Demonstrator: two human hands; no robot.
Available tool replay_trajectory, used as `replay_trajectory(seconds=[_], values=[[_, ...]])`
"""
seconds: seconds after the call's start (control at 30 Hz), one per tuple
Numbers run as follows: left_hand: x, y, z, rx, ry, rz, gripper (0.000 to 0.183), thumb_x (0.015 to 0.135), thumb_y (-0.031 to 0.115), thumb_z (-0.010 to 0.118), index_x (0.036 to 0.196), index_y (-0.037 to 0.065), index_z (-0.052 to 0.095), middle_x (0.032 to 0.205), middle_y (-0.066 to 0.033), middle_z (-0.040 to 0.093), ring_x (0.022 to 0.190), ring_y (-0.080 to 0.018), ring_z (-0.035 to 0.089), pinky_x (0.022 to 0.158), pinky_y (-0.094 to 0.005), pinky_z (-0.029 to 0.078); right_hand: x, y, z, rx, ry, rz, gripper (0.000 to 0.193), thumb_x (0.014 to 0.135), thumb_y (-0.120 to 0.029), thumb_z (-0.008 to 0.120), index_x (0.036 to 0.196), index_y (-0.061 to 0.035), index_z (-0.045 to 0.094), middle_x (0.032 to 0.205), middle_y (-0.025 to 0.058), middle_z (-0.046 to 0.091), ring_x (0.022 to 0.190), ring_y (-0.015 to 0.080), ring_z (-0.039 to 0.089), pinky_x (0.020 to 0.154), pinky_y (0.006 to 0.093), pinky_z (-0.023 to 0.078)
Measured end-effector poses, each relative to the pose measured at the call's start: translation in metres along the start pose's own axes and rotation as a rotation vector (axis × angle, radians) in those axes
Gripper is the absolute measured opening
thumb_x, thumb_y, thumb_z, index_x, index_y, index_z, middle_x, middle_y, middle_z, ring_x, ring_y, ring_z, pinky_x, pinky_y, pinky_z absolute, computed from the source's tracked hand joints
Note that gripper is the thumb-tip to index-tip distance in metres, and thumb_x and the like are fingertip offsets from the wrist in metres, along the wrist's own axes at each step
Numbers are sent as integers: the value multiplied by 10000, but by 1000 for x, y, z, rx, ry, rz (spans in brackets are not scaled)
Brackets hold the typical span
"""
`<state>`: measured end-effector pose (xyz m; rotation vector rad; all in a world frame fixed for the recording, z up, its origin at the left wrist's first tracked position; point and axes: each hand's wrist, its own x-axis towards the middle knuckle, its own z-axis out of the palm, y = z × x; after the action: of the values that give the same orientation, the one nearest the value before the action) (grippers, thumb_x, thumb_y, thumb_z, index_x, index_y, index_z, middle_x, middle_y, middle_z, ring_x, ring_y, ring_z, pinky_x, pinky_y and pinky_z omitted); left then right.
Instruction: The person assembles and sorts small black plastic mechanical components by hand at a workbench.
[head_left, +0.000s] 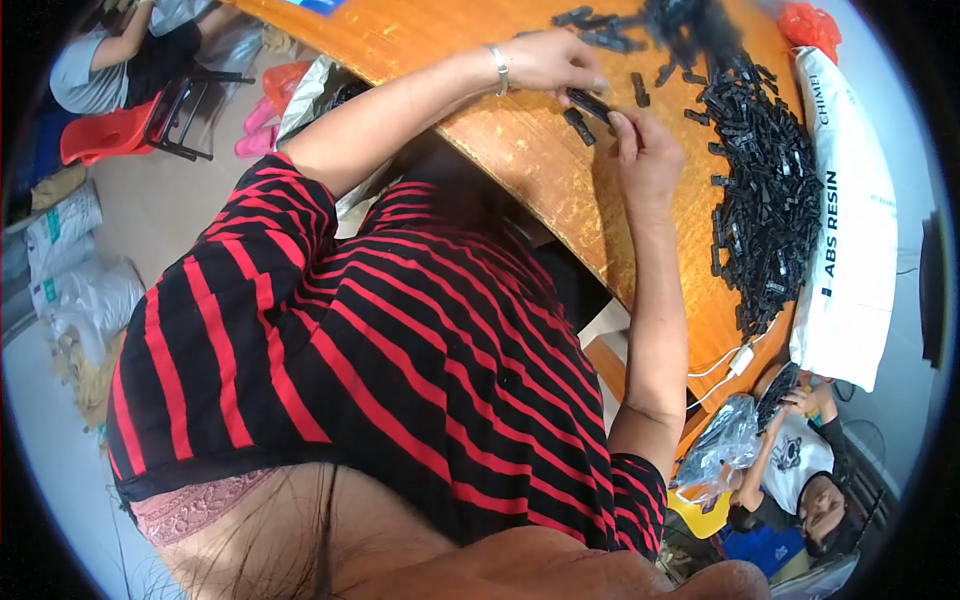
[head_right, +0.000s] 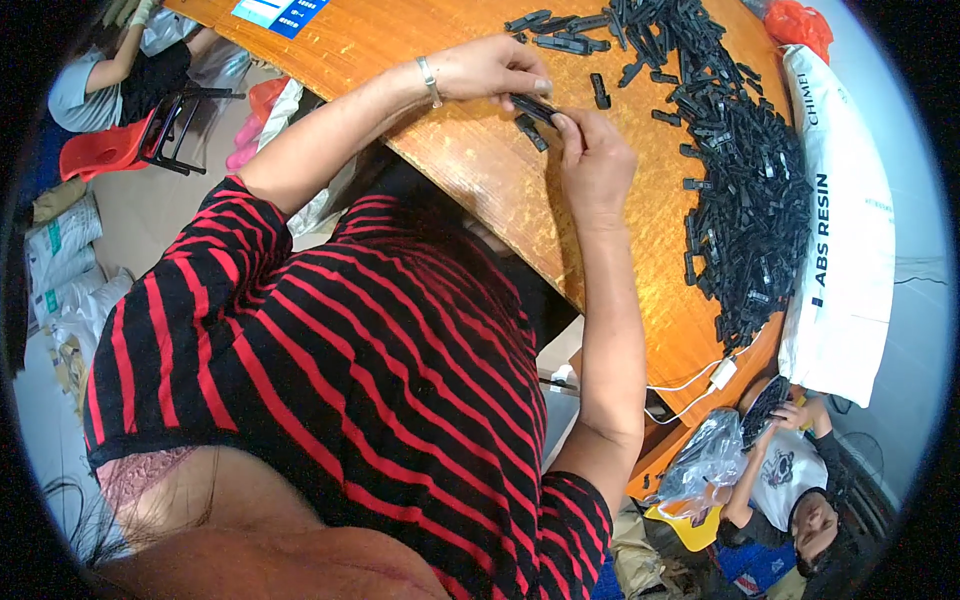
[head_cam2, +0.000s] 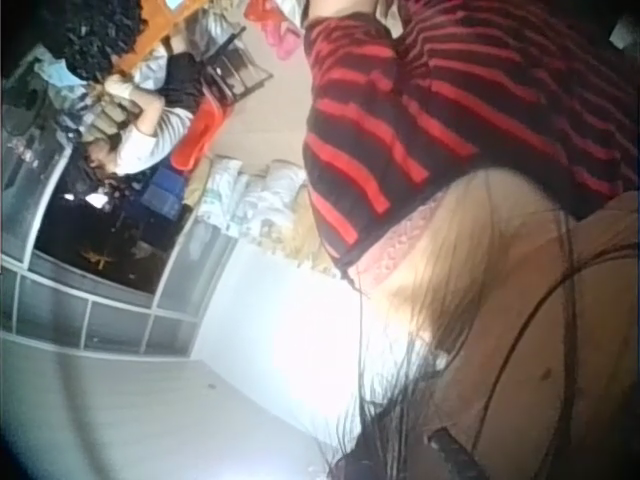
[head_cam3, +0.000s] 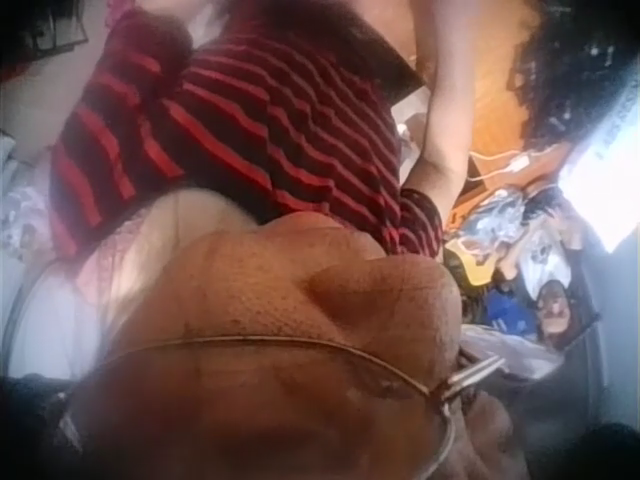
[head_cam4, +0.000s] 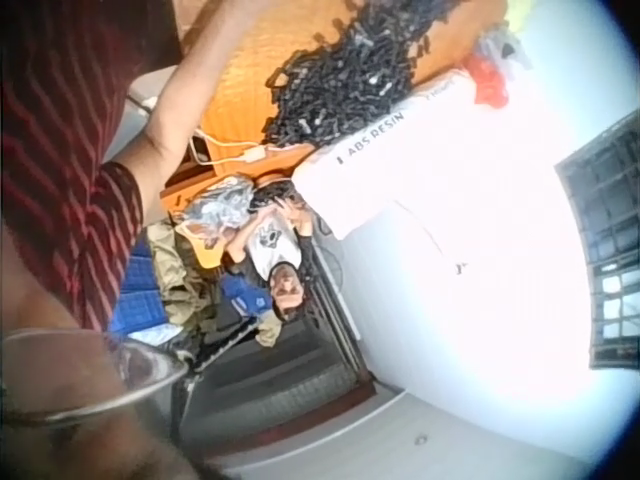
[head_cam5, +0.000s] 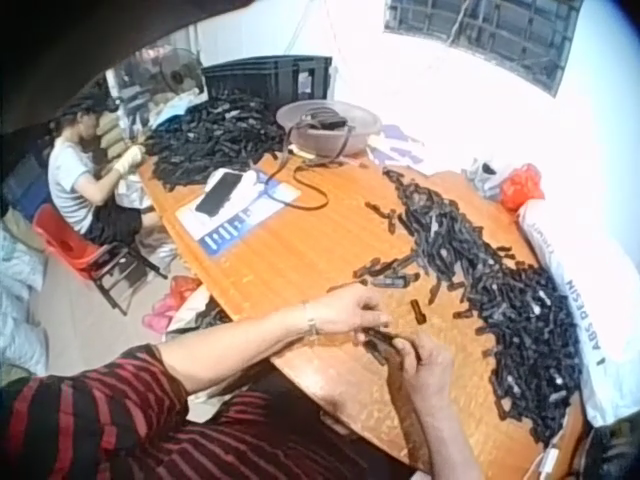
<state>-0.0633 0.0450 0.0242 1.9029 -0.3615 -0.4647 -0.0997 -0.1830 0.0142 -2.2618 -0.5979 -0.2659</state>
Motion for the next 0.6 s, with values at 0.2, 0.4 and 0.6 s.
replay_trajectory(seconds=[0.2,0.4,0.6], values=[[-6,-27,9,-130,72,17,222,953,272,718,1021,61,712,827,14,675,719,-62,624,639,-227,520,-13,-7,4,646,-153,709,137,1010,-121,612,986,12,631,714,71,669,497,116,588,447,264,475],[-9,-22,17,-43,108,-4,225,876,227,787,972,34,720,794,0,666,715,-76,619,617,-246,518,-17,1,16,760,-137,859,153,1010,-131,612,976,16,587,706,91,665,494,128,593,426,265,483],[-1,-30,26,64,222,37,203,850,193,785,926,17,721,783,-14,672,722,-93,619,650,-272,521,-13,-6,20,631,-152,856,164,1008,-142,623,986,14,580,699,91,659,469,128,568,410,268,459]])
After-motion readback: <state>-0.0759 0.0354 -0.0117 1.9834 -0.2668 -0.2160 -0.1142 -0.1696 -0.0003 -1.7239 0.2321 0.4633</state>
